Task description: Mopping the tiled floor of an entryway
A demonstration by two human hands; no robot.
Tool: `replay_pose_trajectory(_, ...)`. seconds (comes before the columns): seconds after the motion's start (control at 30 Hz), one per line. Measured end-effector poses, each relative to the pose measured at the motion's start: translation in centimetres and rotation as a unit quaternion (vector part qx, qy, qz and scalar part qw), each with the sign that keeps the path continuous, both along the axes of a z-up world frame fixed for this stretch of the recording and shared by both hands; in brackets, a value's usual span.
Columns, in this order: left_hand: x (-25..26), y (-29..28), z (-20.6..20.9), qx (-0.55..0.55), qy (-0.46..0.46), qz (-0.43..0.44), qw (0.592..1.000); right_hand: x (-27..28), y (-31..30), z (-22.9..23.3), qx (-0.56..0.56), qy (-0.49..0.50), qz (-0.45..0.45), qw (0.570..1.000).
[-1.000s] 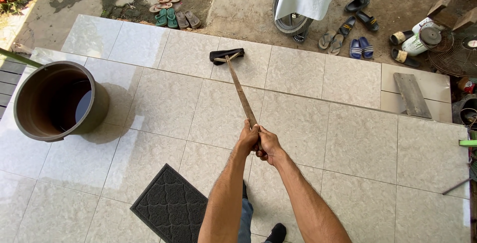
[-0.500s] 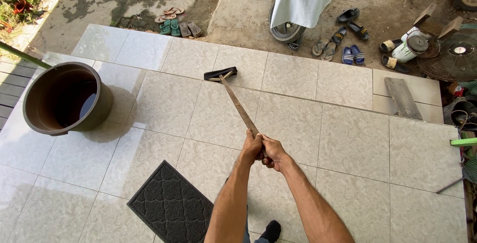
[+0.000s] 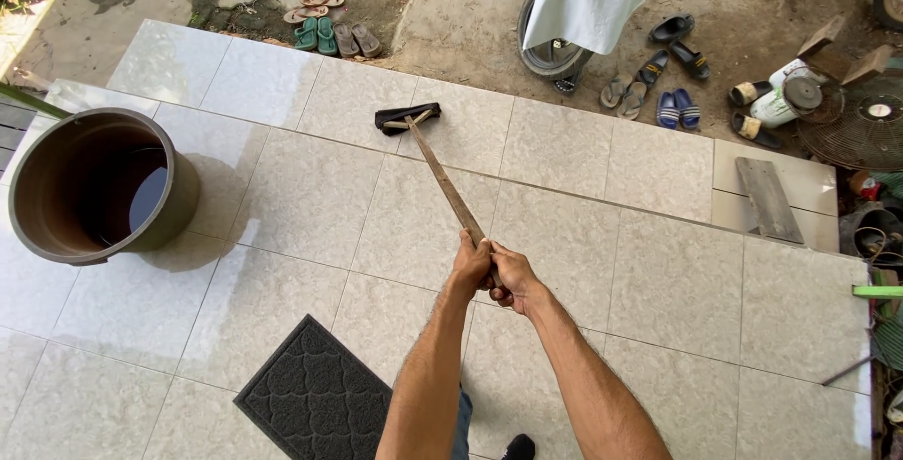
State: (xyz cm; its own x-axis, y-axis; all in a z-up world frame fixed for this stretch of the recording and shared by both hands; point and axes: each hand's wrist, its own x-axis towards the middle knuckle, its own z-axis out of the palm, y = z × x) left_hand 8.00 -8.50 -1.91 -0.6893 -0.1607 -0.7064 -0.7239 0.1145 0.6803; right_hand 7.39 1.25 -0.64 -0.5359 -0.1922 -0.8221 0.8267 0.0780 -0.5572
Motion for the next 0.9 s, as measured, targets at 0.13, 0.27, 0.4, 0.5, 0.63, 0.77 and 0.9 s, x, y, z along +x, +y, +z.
replay_pose_trajectory(0.13, -3.1, -3.6, 0.9, -0.004, -0.004, -0.003, 1.000, -3.3, -3.7, -2.2, -0.005, 0.002, -0.013, 1.000)
replay_pose_trajectory(0.27, -6.0, -6.5, -0.3, -0.010, -0.006, -0.011, 1.000, -6.1, -6.9, -2.7, -0.002, 0.003, -0.019, 1.000)
replay_pose_trajectory(0.4, -7.6, -8.9, 1.0, -0.001, 0.004, 0.006, 1.000, -8.0, -9.2, -3.8, 0.000, 0.006, -0.016, 1.000)
replay_pose_trajectory(0.5, -8.5, -10.1, -2.5, -0.006, 0.006, 0.007, 1.000, -8.4, -10.2, -4.1, 0.001, 0.008, -0.019, 1.000)
replay_pose_trajectory(0.63, -8.2, -10.4, -5.9, -0.005, 0.003, 0.006, 1.000, -7.5, -10.4, -4.4, 0.009, 0.011, -0.023, 1.000)
replay_pose_trajectory(0.77, -6.1, -10.0, -10.2, -0.019, 0.002, -0.003, 1.000, -5.1, -9.8, -3.8, 0.014, 0.012, -0.026, 0.999)
replay_pose_trajectory(0.9, -3.8, -8.4, -11.5, -0.025, -0.007, -0.005, 1.000, -2.8, -8.2, -3.7, 0.015, 0.008, -0.023, 1.000)
